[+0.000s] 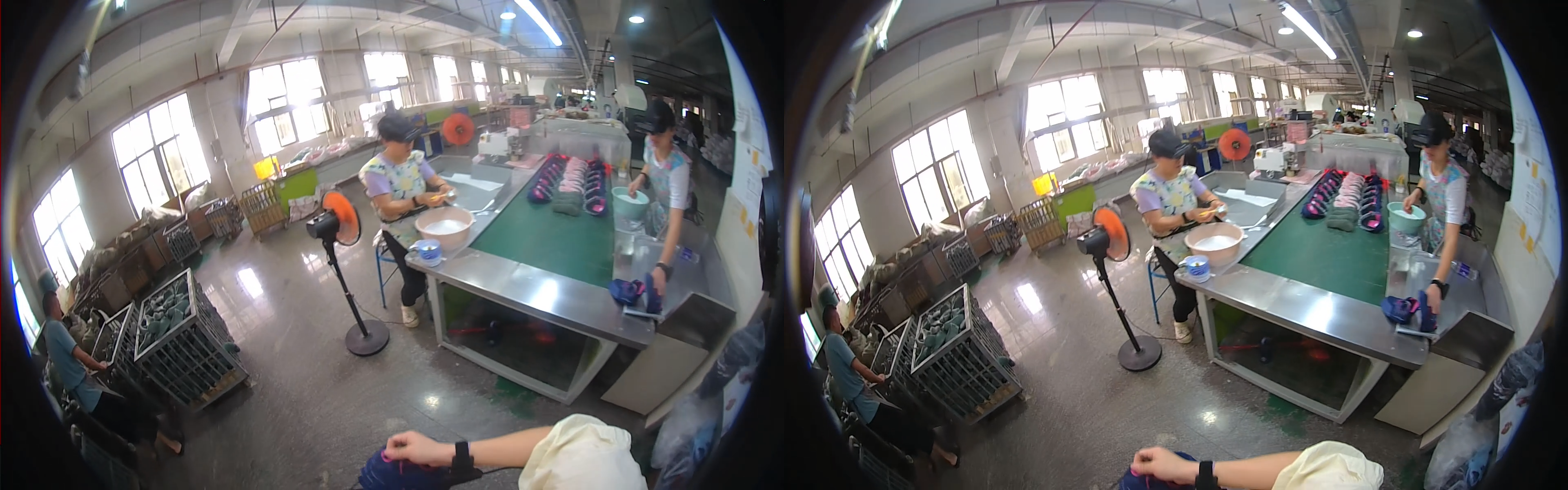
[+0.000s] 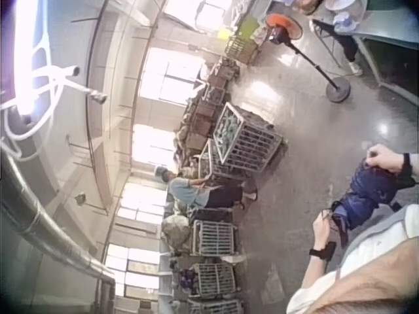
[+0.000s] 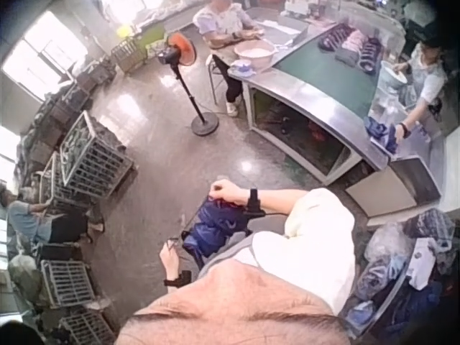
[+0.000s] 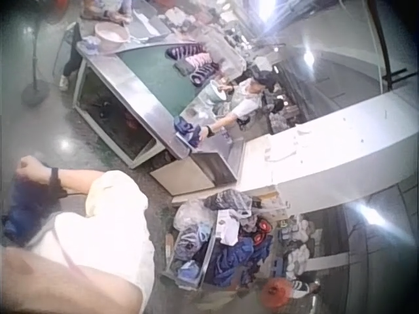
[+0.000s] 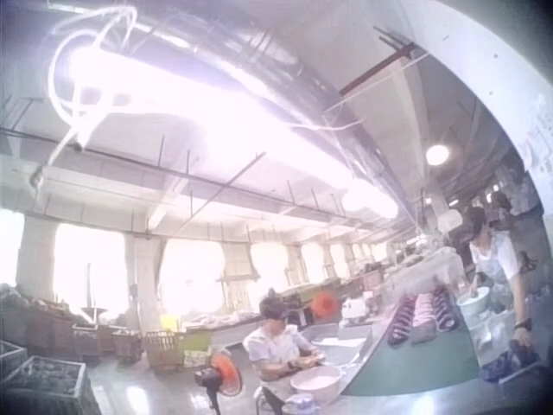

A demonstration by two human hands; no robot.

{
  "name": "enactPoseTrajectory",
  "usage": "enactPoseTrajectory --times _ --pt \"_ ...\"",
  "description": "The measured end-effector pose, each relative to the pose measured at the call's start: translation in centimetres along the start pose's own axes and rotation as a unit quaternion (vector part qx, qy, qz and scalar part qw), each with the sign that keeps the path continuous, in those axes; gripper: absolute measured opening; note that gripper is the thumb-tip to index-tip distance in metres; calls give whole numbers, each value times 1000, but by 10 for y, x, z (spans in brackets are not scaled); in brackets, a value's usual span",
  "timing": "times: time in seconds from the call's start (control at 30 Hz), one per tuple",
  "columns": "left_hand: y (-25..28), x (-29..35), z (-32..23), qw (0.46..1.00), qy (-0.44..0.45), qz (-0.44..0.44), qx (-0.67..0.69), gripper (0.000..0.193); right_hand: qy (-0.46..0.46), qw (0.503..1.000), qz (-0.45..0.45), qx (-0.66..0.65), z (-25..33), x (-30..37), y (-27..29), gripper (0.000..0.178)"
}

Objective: The recorder moves finished shoe uppers from a table to a yellow basket, then moves shoe lasts (molds) between bins and workstations in a shoe factory.

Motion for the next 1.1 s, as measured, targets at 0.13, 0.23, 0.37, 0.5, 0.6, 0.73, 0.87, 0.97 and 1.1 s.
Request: enactPoseTrajectory --times 0.13,0.23,0.37,0.5,0.6,0.73,0.87,0.97,1.1 --pt "22 -137 80 998 -4 -12 -63 30 -46 990 -101 -84 19 -143 50 12" --pt "30 -258 155 998 -67 -6 -11 41 -59 959 -193 -200 59 -228 111 9" --pt "21 -420 132 974 149 -6 171 36 61 929 -275 -240 90 -322 206 22" --pt "34 -578 167 965 127 -55 225 37 42 945 -217 -239 97 -463 247 19" --pt "23 -667 196 961 146 -44 232 38 37 964 -188 -185 89 -571 269 15" --pt "19 -752 229 973 165 -18 161 44 -24 975 -182 -125 103 -718 272 13" --pt "25 -818 296 968 210 -37 130 55 -74 984 -124 -105 98 -871 266 17" --pt "14 -900 357 985 136 -10 103 56 -105 987 -94 -73 87 -979 263 19" --pt "-12 -1061 384 973 167 7 156 41 -179 980 -80 4 67 -1096 279 18"
Point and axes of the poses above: each hand's wrist, its own x-axis away from the middle knuckle, its own y-axis out of the back of the hand, z = x × y, the point moved 5 cm from there along -x, towards the middle knuckle, and after that the axes turned 13 degrees about x, right-handed, at the moved point
